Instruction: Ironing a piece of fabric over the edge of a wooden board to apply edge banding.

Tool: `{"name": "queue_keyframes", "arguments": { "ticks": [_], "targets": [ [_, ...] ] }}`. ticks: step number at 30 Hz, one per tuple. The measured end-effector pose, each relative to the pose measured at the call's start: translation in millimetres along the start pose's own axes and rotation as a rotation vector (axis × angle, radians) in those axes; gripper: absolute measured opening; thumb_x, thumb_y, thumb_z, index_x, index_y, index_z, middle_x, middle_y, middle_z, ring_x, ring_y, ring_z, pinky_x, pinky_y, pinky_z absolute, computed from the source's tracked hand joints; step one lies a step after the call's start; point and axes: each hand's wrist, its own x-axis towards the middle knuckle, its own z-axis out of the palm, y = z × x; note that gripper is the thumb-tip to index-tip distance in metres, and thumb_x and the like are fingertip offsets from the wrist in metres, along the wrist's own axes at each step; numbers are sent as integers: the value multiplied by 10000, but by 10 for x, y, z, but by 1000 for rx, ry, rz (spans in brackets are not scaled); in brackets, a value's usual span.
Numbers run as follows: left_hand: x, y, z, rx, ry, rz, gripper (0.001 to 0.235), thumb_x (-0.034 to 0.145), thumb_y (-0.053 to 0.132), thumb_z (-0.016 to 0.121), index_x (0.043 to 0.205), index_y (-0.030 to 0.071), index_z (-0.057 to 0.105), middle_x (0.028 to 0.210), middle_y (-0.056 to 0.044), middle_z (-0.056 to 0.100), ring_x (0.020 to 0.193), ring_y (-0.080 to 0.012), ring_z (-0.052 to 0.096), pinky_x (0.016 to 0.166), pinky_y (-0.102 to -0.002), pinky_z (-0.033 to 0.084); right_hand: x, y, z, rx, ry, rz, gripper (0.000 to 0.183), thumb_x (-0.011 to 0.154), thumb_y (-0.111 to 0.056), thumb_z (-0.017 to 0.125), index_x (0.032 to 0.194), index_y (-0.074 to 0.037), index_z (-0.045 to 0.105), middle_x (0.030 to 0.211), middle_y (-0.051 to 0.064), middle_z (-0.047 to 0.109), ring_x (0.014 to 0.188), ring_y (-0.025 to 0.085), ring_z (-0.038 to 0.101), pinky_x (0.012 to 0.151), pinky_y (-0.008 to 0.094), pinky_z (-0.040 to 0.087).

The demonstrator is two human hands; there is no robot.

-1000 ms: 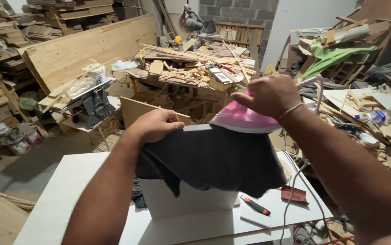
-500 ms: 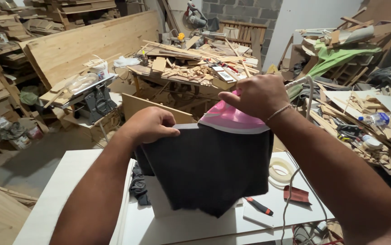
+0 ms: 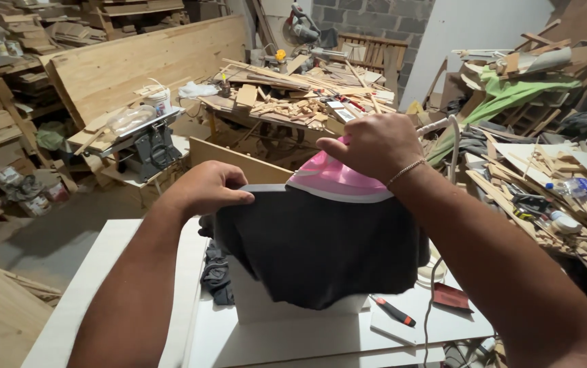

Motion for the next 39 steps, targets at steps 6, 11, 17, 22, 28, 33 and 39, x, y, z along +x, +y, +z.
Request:
{"name": "queue_keyframes", "arguments": {
  "ticks": [6,11,17,22,28,33,39],
  "targets": [
    [-136,-119,-70,-51,34,-31,305,713,396,827,953,208,820,828,-41,779,852,-222,741,753,-342,559,54,-148,60,21,-2,-13,684,927,-750,441,749,-161,739,651,168,676,744,421,717,657,505,523],
    [-196,-269,-90,-182,66,-8,259,743,300,834,956,154,818,776,-41,763,784,-174,712,726,-310,540,114,-278,84,8,4,-11,692,916,-771,435,755,-173,743,662,169,684,748,427,717,658,502,524],
    [-121,-554,53,-359,100,34,228,770,223,848,972,124,814,760,-20,747,751,-132,670,718,-278,525,142,-435,72,7,18,10,686,902,-784,444,750,-189,748,664,171,688,758,432,716,655,496,527],
    [-124,-690,197,-531,156,108,229,803,129,841,1019,69,792,757,-29,722,722,-122,647,686,-267,529,172,-528,97,13,11,9,700,900,-790,437,770,-184,762,687,179,703,778,435,720,668,499,531],
    [-67,-868,480,-776,250,142,238,850,101,838,1073,43,775,792,-26,716,737,-101,642,689,-240,530,216,-651,108,23,41,-7,671,905,-772,466,740,-191,760,655,170,694,756,424,724,687,483,521],
    [-42,-917,663,-895,385,125,273,886,123,824,1146,71,759,844,-40,718,783,-99,639,736,-266,542,306,-717,204,33,60,-17,660,859,-803,474,751,-226,774,669,162,705,778,430,725,678,519,525],
    [-192,-815,712,-888,449,151,250,938,139,774,1173,62,739,846,-7,682,790,-66,591,736,-235,506,360,-775,27,3,14,-48,647,865,-776,467,775,-212,770,683,155,707,789,420,731,677,519,536]
  ]
}}
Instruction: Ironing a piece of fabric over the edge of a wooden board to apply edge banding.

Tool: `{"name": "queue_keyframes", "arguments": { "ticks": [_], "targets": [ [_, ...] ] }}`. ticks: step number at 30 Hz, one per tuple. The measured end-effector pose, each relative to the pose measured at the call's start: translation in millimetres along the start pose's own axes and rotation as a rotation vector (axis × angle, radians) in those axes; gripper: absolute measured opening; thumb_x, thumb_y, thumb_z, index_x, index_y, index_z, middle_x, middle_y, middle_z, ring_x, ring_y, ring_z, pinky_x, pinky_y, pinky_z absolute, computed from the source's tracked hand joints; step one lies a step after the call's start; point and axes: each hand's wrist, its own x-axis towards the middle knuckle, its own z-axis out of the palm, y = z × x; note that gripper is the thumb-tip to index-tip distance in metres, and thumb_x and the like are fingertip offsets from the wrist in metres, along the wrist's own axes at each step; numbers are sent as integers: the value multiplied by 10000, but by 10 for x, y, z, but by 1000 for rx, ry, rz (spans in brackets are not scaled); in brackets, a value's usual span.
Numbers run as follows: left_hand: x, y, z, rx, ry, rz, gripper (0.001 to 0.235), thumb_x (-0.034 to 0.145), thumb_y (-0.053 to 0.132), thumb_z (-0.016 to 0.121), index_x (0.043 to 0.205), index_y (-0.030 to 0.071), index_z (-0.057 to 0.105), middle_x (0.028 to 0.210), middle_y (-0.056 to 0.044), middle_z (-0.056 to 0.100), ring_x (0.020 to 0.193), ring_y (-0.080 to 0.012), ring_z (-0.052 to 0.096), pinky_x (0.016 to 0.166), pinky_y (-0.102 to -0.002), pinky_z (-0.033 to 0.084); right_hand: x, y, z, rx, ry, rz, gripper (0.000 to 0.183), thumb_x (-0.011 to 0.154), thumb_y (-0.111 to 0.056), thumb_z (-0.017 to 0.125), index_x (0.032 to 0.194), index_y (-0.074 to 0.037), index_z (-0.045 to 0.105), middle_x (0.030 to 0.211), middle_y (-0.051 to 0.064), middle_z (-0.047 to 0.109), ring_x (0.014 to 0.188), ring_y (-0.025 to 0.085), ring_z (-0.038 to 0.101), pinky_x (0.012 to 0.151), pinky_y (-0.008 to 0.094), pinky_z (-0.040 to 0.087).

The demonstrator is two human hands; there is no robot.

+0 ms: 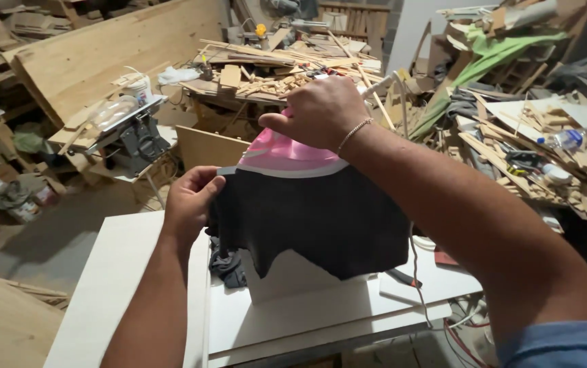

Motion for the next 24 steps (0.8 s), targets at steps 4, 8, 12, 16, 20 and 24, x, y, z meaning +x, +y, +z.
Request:
{"name": "queue_keyframes", "arguments": {
  "ticks": [4,8,12,16,20,24],
  "targets": [
    [15,-234,18,-51,19,25,238,951,140,765,1173,62,728,865,6,680,803,-58,588,752,-219,498,-7,5,66,1,26,12,640,866,-775,483,769,-213,774,661,156,702,755,428,728,650,513,536],
    [-131,-99,239,-71,32,24,217,904,136,802,1094,72,719,827,3,635,787,-93,575,729,-248,504,-36,8,44,-8,17,13,664,872,-800,472,780,-217,777,665,152,701,755,419,730,650,498,538],
    [-237,39,487,-162,67,-45,279,761,142,908,930,93,692,736,-2,613,692,-121,576,595,-270,488,-84,-37,-79,9,-20,4,656,875,-801,461,767,-230,766,675,154,700,784,409,730,687,489,537],
    [-179,-238,599,-194,223,-53,271,755,125,917,825,109,655,659,8,593,605,-110,552,523,-248,443,-101,-34,-42,3,-10,-16,655,871,-782,477,752,-205,761,681,168,697,803,414,726,700,504,534],
    [-137,-328,655,-79,305,-69,322,699,149,941,728,140,621,580,11,572,538,-109,539,468,-241,402,-82,-83,-20,15,-5,22,672,878,-795,459,753,-209,763,673,175,696,789,425,724,695,504,530],
    [-120,-406,673,-67,306,-78,320,673,173,946,712,155,628,555,10,574,509,-108,544,450,-242,400,-78,-222,-105,9,-6,40,653,869,-787,470,791,-212,770,692,177,702,800,439,720,685,510,530]
  ]
}}
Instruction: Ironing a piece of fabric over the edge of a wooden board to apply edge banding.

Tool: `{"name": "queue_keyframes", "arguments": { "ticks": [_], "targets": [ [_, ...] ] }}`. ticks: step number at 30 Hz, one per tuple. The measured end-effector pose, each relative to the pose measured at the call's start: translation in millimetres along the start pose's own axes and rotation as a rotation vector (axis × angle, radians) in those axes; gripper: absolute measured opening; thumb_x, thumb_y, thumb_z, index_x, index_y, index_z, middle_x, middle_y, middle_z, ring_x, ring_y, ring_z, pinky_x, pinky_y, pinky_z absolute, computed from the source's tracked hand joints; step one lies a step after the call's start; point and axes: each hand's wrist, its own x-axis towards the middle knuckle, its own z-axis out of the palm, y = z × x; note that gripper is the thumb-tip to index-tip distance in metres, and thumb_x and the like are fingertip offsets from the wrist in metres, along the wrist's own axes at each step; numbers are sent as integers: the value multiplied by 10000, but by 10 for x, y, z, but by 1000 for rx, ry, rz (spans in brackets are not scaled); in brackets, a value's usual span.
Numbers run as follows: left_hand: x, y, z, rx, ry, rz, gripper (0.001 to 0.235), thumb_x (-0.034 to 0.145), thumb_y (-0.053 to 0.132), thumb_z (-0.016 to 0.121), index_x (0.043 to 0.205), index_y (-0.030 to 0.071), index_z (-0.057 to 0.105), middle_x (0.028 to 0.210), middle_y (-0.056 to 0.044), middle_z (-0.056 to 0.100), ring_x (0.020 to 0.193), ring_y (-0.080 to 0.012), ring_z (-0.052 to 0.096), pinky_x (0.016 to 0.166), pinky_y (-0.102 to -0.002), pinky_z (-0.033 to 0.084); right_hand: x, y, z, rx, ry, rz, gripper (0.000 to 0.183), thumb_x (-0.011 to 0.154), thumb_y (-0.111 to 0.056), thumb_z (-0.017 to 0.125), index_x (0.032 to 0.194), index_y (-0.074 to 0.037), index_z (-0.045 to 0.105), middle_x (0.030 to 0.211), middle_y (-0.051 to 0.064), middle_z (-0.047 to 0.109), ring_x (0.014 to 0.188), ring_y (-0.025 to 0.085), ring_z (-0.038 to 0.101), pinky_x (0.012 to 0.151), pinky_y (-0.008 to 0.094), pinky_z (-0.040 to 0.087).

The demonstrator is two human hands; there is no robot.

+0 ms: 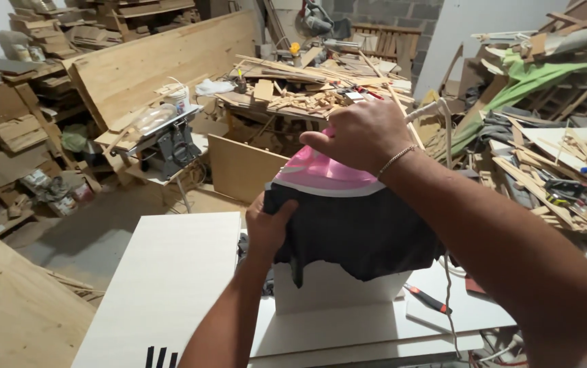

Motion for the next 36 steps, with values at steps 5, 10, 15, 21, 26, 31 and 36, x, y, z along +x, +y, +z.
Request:
{"name": "queue_keyframes", "arguments": {
  "ticks": [5,10,15,21,26,31,36],
  "targets": [
    [-77,117,-43,-24,-53,10,324,686,207,946,712,148,628,565,-3,588,539,-106,556,472,-248,425,33,-154,6,-8,11,-12,658,876,-788,467,802,-212,776,692,168,707,786,424,729,684,495,540],
    [-94,-406,-279,94,-148,-2,452,639,400,961,867,131,679,714,-88,659,705,-202,611,668,-388,511,44,-169,37,15,30,-28,621,869,-771,487,806,-231,788,679,162,709,799,422,731,699,497,552],
    [-139,-1217,-409,207,-120,95,379,1055,345,445,861,91,648,679,-128,629,633,-238,595,617,-420,500,46,-185,13,16,46,-27,631,866,-767,482,808,-218,788,692,181,714,808,431,730,718,506,561],
    [-167,-537,-243,163,-7,146,218,938,209,620,751,98,621,591,-78,561,611,-217,562,575,-400,470,31,-190,51,-16,20,-8,638,857,-773,477,801,-215,781,677,170,703,817,423,730,728,501,552],
    [-144,-443,-152,232,47,100,270,774,272,838,705,117,628,546,-71,594,544,-211,557,537,-398,454,15,-287,-57,17,6,-21,647,872,-764,466,784,-201,772,675,173,701,817,421,731,731,497,553],
    [-179,-405,-112,196,113,61,309,726,271,871,636,122,615,498,-62,562,509,-193,548,499,-382,426,43,-399,-67,50,9,-41,651,877,-770,473,761,-196,758,665,164,694,793,415,734,727,493,549],
    [-141,-480,-132,164,96,95,327,711,258,875,622,112,597,487,-62,547,504,-188,546,478,-374,429,97,-500,5,68,36,-61,650,882,-757,471,720,-190,742,645,159,682,759,409,729,691,485,545]
  ]
}}
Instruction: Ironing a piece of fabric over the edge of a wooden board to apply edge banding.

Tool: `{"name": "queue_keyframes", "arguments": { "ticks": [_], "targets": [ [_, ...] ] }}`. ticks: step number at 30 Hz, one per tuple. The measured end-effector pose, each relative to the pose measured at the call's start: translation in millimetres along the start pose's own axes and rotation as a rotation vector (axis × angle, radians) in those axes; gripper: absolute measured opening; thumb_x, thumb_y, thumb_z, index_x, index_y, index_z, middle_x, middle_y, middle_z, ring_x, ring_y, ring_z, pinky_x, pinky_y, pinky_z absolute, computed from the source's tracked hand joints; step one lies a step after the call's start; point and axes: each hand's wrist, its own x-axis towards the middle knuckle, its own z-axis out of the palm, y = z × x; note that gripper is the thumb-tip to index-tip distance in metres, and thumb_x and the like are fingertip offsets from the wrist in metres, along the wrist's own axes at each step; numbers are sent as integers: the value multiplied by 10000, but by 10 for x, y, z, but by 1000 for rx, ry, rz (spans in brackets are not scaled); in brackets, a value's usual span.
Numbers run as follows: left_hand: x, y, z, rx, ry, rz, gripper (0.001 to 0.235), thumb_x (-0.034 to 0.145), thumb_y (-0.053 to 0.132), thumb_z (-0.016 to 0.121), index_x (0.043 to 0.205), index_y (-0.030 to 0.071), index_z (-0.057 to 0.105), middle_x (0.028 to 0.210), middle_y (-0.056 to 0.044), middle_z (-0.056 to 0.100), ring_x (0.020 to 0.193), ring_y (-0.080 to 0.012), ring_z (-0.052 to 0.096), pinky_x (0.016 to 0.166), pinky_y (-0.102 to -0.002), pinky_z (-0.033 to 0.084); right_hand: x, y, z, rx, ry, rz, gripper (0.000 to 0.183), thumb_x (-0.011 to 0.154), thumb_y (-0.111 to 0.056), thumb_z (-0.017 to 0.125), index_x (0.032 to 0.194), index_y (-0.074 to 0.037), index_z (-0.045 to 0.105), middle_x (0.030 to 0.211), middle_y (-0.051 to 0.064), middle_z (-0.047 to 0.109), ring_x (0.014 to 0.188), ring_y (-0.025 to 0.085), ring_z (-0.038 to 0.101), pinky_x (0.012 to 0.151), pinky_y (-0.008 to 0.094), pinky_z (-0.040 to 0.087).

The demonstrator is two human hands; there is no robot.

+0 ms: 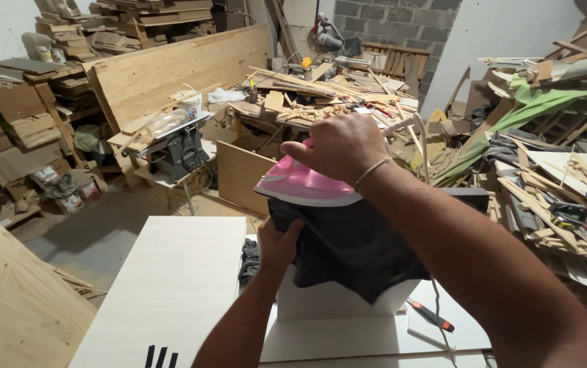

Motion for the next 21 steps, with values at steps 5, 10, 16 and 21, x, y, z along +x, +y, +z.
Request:
{"name": "queue_keyframes", "arguments": {
  "ticks": [5,10,16,21],
  "targets": [
    [22,-29,39,-33,4,-16,315,715,247,878,613,130,604,490,-21,553,504,-146,533,470,-335,426,28,-10,50,-24,27,-9,653,879,-755,477,699,-183,735,624,165,674,748,412,728,676,486,544],
    [31,68,21,-14,-8,-33,310,727,252,880,617,130,617,500,-29,577,510,-151,565,480,-339,443,29,-11,80,-30,81,-7,675,874,-774,473,707,-181,746,611,166,669,719,418,724,648,497,549],
    [13,-1,22,-31,-4,-23,291,717,241,886,642,105,640,512,-57,580,526,-165,575,487,-368,452,12,-13,73,-12,118,-17,666,894,-759,478,711,-178,747,619,161,683,713,406,729,650,493,557],
    [43,-19,33,-53,-6,0,276,729,209,871,627,110,634,500,-38,563,516,-150,558,468,-350,430,21,-7,81,-25,102,-11,666,887,-768,469,723,-188,751,631,148,690,736,403,733,664,500,561]
  ]
}}
